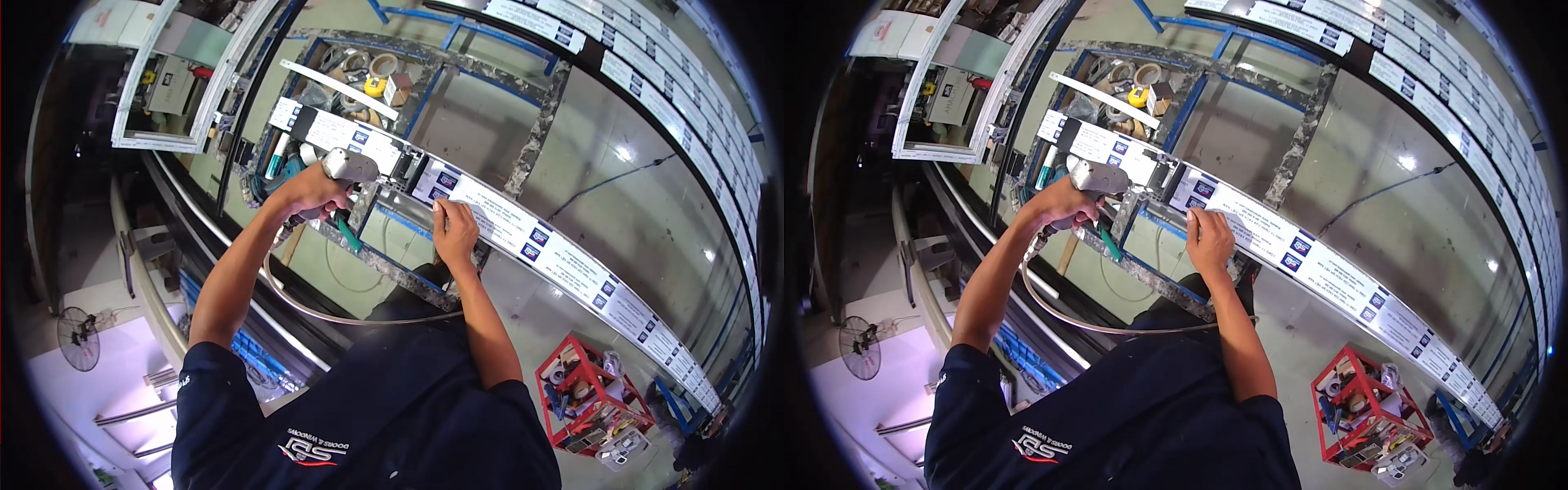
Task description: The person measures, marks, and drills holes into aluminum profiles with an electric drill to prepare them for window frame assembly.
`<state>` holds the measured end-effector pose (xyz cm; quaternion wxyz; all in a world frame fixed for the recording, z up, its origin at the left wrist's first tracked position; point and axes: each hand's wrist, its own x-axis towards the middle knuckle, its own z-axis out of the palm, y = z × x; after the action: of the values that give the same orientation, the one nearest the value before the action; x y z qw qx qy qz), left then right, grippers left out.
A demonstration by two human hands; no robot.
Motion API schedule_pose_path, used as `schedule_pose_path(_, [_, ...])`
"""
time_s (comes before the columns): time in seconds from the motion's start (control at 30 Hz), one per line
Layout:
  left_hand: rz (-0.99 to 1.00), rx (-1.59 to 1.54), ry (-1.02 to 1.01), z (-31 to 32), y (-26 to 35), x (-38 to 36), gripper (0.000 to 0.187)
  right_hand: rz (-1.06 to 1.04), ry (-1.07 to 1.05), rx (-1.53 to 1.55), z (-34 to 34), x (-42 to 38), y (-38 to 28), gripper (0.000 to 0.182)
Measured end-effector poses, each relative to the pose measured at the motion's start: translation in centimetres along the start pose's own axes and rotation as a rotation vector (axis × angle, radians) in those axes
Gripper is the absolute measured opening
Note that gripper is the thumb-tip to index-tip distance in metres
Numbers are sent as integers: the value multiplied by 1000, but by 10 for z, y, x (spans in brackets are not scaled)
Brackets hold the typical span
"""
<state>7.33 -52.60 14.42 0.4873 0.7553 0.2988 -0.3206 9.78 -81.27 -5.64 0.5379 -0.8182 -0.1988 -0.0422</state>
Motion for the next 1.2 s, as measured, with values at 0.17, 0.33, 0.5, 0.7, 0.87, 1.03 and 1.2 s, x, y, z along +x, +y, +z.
schedule_pose_path(0.17, [39,6,20,2,-3,0,25,1,-55,78,-13,-2,-5,11])
schedule_pose_path(0.33, [94,30,-36,-7,-14,11,19,-33,75,-58,-60,-44,-12,12])
schedule_pose_path(0.5, [78,9,-60,-16,-21,14,16,-38,271,-267,-118,-121,-6,13])
schedule_pose_path(0.7, [221,-150,65,19,-32,-17,30,433,525,-330,-179,-260,43,16])
schedule_pose_path(0.87, [133,-144,76,36,15,-49,25,1040,875,-12,-216,-452,121,21])
schedule_pose_path(1.03, [246,-380,329,55,12,-78,19,1326,852,-48,-243,-597,149,19])
schedule_pose_path(1.2, [607,-779,-324,148,-66,-22,25,1385,770,-511,-331,-635,127,27])
